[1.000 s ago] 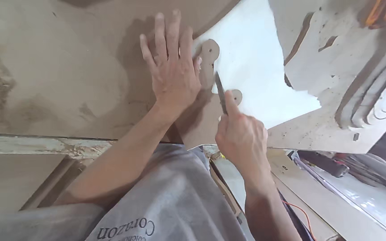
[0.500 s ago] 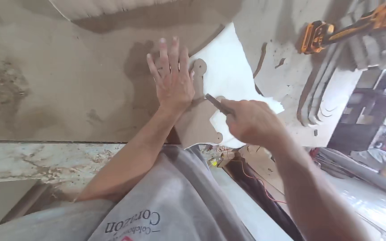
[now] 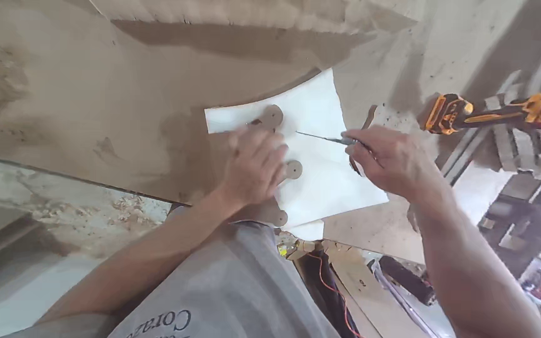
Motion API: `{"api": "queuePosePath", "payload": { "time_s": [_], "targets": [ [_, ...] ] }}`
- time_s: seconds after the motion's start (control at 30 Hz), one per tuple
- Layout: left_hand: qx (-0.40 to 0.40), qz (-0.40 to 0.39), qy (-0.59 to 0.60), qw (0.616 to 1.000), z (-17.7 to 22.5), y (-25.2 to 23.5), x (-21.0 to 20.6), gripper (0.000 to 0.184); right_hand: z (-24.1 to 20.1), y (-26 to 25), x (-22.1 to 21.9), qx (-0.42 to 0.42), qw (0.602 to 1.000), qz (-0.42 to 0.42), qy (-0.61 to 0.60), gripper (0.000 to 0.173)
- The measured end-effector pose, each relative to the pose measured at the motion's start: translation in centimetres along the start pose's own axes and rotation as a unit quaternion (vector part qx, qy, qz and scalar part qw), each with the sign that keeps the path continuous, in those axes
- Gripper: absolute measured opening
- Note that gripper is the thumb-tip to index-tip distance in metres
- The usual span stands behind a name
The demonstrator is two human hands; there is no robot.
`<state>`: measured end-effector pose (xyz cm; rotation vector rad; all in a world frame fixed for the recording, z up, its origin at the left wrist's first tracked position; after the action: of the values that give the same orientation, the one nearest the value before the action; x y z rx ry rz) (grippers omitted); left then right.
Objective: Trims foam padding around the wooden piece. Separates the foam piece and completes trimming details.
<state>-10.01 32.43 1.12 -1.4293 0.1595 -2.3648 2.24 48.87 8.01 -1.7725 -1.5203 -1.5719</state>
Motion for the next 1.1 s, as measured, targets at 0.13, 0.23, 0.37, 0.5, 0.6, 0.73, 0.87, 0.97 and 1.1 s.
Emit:
{"api": "queuePosePath", "payload": {
  "time_s": [0.13, 0.23, 0.37, 0.5, 0.6, 0.73, 0.87, 0.97, 1.1],
  "targets": [
    [-0.028, -0.038, -0.035, 0.998, 3.9, 1.5, -4.5, 0.052, 1.7, -5.1, -1.0, 0.104, 0.991, -0.046, 0.071, 0.045],
    [-0.048, -0.045, -0.055, 0.996, 4.3, 1.0, -5.5, 0.060, 2.2, -7.5, -2.0, 0.154, 0.983, -0.066, 0.076, 0.047],
    [-0.035, -0.093, -0.064, 0.993, 3.9, 0.9, -6.9, 0.072, 1.8, -8.9, -2.7, 0.187, 0.976, -0.085, 0.080, 0.047],
    [-0.024, -0.115, -0.064, 0.991, 3.6, 0.6, -7.5, 0.079, 1.6, -9.9, -2.8, 0.193, 0.970, -0.105, 0.105, 0.048],
    [-0.028, -0.111, -0.058, 0.992, 3.7, 0.7, -7.6, 0.082, 0.9, -10.2, -2.4, 0.201, 0.966, -0.109, 0.121, 0.049],
    [-0.034, -0.105, -0.047, 0.993, 3.7, 0.3, -7.4, 0.083, -1.0, -10.4, -2.9, 0.201, 0.961, -0.113, 0.152, 0.047],
    [-0.038, -0.111, -0.036, 0.992, 3.8, 0.0, -7.3, 0.082, -1.8, -10.5, -2.7, 0.194, 0.957, -0.128, 0.176, 0.045],
    [-0.036, -0.123, -0.031, 0.991, 3.8, 0.0, -7.4, 0.081, -2.3, -10.7, -2.9, 0.186, 0.952, -0.149, 0.193, 0.044],
    [-0.036, -0.124, -0.034, 0.991, 3.7, -0.2, -7.3, 0.081, -1.9, -11.2, -2.7, 0.158, 0.951, -0.176, 0.201, 0.043]
  ]
}}
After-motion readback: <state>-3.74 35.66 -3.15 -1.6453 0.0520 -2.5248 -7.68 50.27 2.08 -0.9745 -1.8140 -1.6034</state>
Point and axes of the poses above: each hand's wrist, its own y-axis away from the middle knuckle, its own x-axis out of the back of the hand, z = x × y, the point moved 10 cm from there along -y, towards the middle knuckle, and after that the axes turned 6 degrees about -y, right-handed, at the moved point
